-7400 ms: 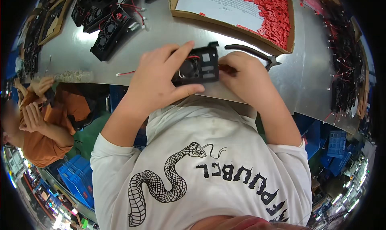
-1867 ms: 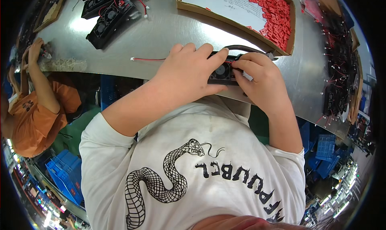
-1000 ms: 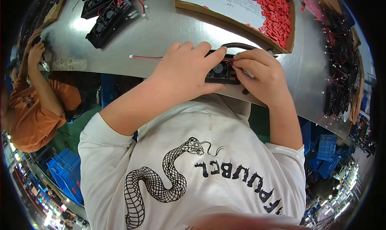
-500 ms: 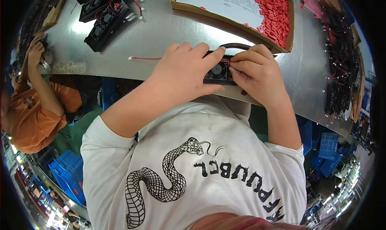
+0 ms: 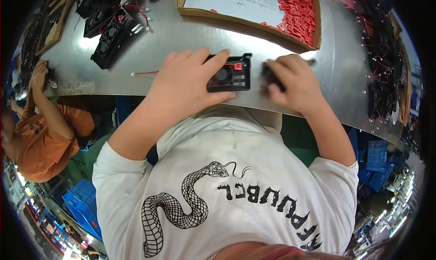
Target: The recorder is assembling electrical components by inserting wires into black housings and using crimping pliers to secure them.
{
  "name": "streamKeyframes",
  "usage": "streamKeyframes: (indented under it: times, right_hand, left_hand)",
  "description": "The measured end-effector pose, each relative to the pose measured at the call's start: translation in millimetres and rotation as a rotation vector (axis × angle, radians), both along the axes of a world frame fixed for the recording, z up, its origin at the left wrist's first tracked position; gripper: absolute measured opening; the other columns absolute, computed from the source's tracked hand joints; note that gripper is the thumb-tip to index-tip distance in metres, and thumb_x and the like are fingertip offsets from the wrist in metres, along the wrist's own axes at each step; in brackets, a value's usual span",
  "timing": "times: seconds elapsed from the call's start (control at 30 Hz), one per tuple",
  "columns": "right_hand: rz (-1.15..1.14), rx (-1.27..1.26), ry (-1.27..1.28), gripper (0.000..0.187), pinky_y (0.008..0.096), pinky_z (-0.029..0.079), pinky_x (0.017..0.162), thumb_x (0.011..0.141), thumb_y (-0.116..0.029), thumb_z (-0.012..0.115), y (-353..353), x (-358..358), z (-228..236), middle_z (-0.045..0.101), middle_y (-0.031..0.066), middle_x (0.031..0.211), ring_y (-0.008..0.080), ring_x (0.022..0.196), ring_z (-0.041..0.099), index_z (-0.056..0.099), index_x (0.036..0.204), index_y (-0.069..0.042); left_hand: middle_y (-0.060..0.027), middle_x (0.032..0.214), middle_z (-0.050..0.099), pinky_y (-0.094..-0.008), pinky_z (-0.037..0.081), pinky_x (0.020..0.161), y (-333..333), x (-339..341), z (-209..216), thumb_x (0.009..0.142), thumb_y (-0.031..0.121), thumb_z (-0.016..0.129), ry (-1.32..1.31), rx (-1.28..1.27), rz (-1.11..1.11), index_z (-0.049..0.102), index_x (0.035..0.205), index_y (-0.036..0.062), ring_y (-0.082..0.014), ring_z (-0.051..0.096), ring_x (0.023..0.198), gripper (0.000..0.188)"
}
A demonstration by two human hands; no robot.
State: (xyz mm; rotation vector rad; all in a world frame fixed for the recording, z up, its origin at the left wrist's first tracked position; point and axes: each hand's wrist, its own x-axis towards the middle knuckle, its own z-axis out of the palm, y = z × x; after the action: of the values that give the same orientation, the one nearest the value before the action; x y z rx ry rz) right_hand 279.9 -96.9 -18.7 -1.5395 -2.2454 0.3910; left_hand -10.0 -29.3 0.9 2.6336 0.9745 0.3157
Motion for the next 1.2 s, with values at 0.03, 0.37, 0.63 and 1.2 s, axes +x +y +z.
streamKeyframes:
  times: [0.03, 0.37, 0.63, 1.2]
  right_hand:
    - [-0.105, 0.011, 0.137, 0.062, 0.0438, 0.053, 0.091, 0.073, -0.033, 0.076, 3, 8, 2, 0.065, 0.0140, 0.114, 0.0306, 0.108, 0.063, 0.063, 0.126, -0.005]
    - [0.419, -0.257, 1.294, 0.057, 0.0370, 0.038, 0.068, 0.091, -0.064, 0.039, 41, -13, 59, 0.055, 0.0088, 0.081, 0.0229, 0.070, 0.046, 0.060, 0.103, -0.012]
    - [0.328, -0.413, 1.235, 0.045, 0.0354, 0.039, 0.067, 0.093, -0.059, 0.043, 41, -28, 51, 0.055, 0.0036, 0.079, 0.0188, 0.072, 0.049, 0.056, 0.099, -0.017]
    - [0.329, -0.426, 1.199, 0.043, 0.0341, 0.043, 0.068, 0.094, -0.056, 0.051, 42, -35, 69, 0.060, 0.0028, 0.081, 0.0181, 0.073, 0.054, 0.059, 0.101, -0.014]
  left_hand:
    - [-0.0069, 0.104, 0.063, -0.0426, 0.046, 0.086, -1, 5, -1, 0.077, 0.051, 0.080, 0.011, 0.044, -0.002, 0.059, 0.137, 0.0151, -0.0290, 0.063, 0.096, 0.073]
    - [-0.0067, 0.103, 0.063, -0.0429, 0.046, 0.083, 1, 26, -3, 0.078, 0.049, 0.080, 0.009, 0.013, -0.090, 0.060, 0.132, 0.0160, -0.0292, 0.064, 0.093, 0.066]
    - [-0.0061, 0.102, 0.062, -0.0433, 0.046, 0.082, 1, 30, -1, 0.078, 0.046, 0.082, 0.022, 0.021, -0.087, 0.060, 0.129, 0.0179, -0.0284, 0.064, 0.092, 0.063]
    - [-0.0070, 0.102, 0.063, -0.0450, 0.047, 0.081, -4, 28, 0, 0.079, 0.045, 0.080, 0.039, -0.057, -0.125, 0.060, 0.130, 0.0158, -0.0295, 0.065, 0.091, 0.062]
